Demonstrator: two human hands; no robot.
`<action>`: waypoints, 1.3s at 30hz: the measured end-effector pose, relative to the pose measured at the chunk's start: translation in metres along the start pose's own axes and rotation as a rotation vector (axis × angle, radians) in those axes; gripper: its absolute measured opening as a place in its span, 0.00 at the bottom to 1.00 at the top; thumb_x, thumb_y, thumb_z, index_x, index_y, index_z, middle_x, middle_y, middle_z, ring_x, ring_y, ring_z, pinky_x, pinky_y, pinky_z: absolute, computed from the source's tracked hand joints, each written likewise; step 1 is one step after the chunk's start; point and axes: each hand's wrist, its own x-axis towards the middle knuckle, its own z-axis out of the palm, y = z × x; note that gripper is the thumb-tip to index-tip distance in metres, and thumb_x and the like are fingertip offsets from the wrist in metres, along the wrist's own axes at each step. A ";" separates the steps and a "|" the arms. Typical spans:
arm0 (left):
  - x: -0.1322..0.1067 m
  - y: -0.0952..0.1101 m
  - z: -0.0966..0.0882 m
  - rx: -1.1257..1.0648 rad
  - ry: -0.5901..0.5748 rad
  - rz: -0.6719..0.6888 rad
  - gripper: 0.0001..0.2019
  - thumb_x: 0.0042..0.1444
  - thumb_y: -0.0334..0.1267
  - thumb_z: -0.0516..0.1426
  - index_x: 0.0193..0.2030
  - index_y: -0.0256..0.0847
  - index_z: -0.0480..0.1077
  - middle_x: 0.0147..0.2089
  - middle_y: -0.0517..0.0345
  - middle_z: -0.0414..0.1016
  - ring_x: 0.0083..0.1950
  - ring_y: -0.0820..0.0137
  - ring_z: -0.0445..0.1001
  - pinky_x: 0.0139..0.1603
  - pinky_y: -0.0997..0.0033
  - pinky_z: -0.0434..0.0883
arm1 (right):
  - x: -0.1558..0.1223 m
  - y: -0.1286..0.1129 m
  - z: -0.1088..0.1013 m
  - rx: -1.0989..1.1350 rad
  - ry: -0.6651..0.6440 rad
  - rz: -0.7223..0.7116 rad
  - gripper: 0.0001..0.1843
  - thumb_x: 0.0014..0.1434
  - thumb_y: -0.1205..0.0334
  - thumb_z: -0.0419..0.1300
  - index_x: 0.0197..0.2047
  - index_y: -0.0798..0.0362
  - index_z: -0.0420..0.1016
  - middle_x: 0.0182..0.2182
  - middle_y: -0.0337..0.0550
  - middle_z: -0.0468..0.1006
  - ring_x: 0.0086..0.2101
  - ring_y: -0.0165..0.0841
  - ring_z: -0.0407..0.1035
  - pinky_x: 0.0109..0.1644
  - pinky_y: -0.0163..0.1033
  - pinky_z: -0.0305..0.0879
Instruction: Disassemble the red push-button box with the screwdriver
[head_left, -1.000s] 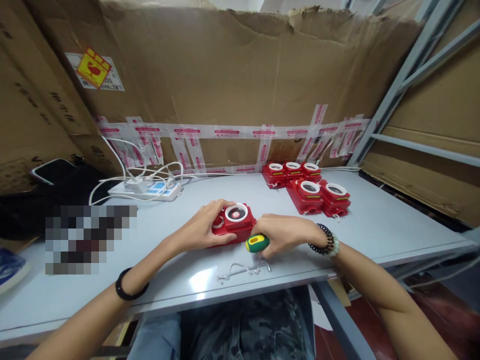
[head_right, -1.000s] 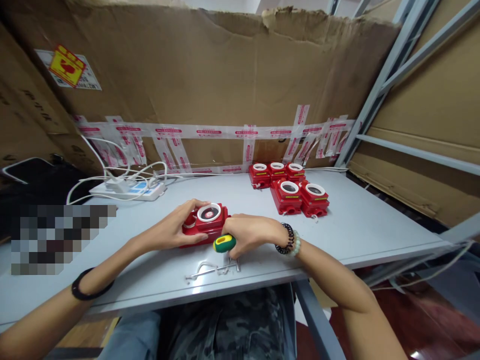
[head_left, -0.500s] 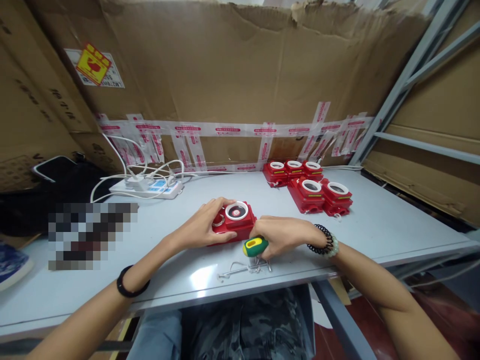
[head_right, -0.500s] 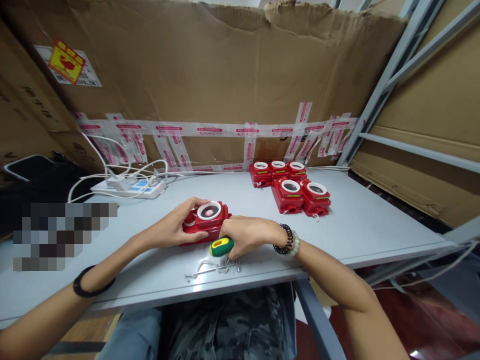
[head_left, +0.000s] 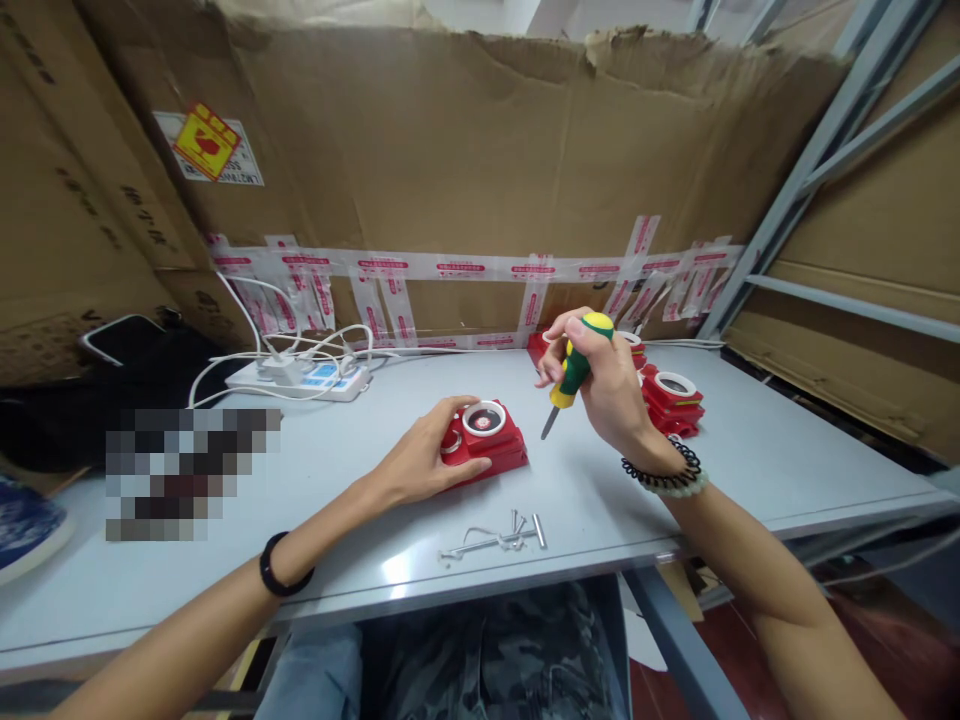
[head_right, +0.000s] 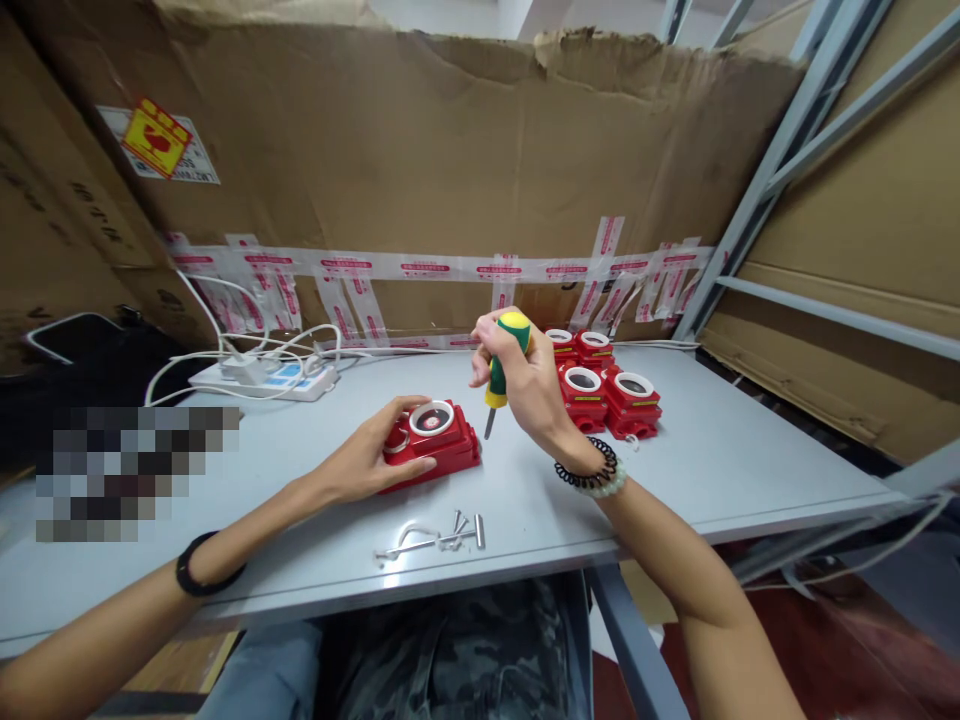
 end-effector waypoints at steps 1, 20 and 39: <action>0.001 0.001 0.000 0.048 0.009 -0.023 0.32 0.54 0.51 0.58 0.62 0.46 0.53 0.60 0.47 0.65 0.57 0.56 0.69 0.55 0.54 0.68 | 0.000 -0.001 0.000 -0.054 0.007 -0.037 0.14 0.60 0.49 0.54 0.31 0.51 0.63 0.20 0.32 0.63 0.22 0.26 0.61 0.27 0.34 0.61; 0.010 -0.014 -0.048 0.105 -0.229 0.088 0.51 0.44 0.54 0.65 0.70 0.55 0.40 0.73 0.53 0.38 0.71 0.50 0.43 0.68 0.45 0.52 | -0.005 0.017 0.002 -0.214 -0.044 0.005 0.16 0.54 0.51 0.63 0.26 0.55 0.66 0.18 0.32 0.68 0.15 0.25 0.66 0.15 0.29 0.60; 0.015 -0.027 -0.023 0.020 -0.171 0.081 0.51 0.41 0.52 0.67 0.67 0.47 0.44 0.66 0.46 0.52 0.66 0.50 0.56 0.66 0.48 0.58 | -0.012 0.013 0.007 -0.360 -0.102 -0.016 0.10 0.54 0.60 0.62 0.26 0.54 0.67 0.19 0.32 0.66 0.19 0.24 0.62 0.21 0.31 0.57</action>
